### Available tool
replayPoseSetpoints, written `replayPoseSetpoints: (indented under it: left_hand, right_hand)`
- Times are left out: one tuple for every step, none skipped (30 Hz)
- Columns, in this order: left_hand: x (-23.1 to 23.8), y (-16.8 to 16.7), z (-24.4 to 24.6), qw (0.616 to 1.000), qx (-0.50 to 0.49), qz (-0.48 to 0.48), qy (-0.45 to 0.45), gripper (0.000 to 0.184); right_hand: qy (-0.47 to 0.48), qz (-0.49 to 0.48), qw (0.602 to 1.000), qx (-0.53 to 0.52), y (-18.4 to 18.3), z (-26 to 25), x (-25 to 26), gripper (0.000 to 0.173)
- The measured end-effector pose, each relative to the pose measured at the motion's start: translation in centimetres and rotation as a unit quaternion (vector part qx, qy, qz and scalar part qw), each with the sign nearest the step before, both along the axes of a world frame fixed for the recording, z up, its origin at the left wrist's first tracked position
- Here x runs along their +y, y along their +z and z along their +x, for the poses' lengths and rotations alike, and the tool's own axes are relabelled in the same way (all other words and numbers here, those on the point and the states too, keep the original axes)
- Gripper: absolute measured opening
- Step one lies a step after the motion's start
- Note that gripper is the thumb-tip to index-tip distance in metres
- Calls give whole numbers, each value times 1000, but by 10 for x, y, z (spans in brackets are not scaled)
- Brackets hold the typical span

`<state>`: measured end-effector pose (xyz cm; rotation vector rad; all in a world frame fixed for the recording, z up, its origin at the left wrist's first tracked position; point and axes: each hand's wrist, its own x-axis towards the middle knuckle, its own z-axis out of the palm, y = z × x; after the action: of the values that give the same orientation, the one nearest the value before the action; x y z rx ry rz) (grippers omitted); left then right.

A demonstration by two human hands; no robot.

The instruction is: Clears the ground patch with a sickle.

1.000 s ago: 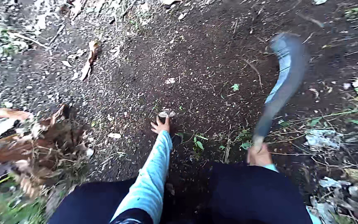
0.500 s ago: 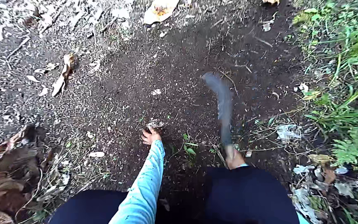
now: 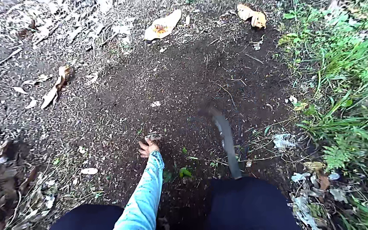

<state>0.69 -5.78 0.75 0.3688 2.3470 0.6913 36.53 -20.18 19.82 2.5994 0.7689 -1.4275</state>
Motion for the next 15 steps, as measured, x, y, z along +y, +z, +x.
replayPoseSetpoints:
  left_hand:
    - [2,2,0,1000,-2,2,6,63]
    - [3,3,0,1000,-1,2,8,63]
    - [1,4,-1,1000,3,2,7,63]
    - [-2,2,-1,1000,8,-1,1,63]
    - [-2,1,1,1000,10,-1,-5,62]
    - [0,2,2,1000,11,0,-7,62]
    - [1,3,3,1000,9,-1,-6,62]
    - [0,2,2,1000,6,0,0,63]
    - [0,2,1,1000,3,2,6,63]
    - [0,2,-1,1000,-3,6,12,63]
    - [1,2,-1,1000,-8,12,19,64]
    - [1,0,-2,999,-11,20,22,65]
    - [1,-2,-1,999,-17,26,25,66]
    - [3,-2,-1,999,-19,26,27,67]
    - [3,0,0,999,-15,25,28,67]
  right_hand:
    - [73,-44,993,81,32,38,0,46]
    - [128,-7,985,115,40,66,-12,45]
    - [145,12,982,123,33,73,-23,46]
    - [93,-51,993,50,15,44,-23,47]
    - [16,-27,996,-80,-29,4,-30,44]
    - [-38,108,968,-224,-92,-27,-46,38]
    - [-57,135,976,-159,-117,-28,-46,47]
    - [-81,151,982,-85,-127,-24,-41,60]
    - [-111,167,979,-37,-130,-23,-36,66]
    - [-127,159,979,-19,-125,-25,-32,63]
    - [-115,109,987,-11,-105,-29,-28,54]
    - [-93,43,995,16,-76,-33,-25,44]
    - [-70,-6,997,45,-52,-33,-25,41]
    - [-35,-23,997,65,-34,-32,-26,40]
    - [5,-8,997,71,-31,-24,-34,41]
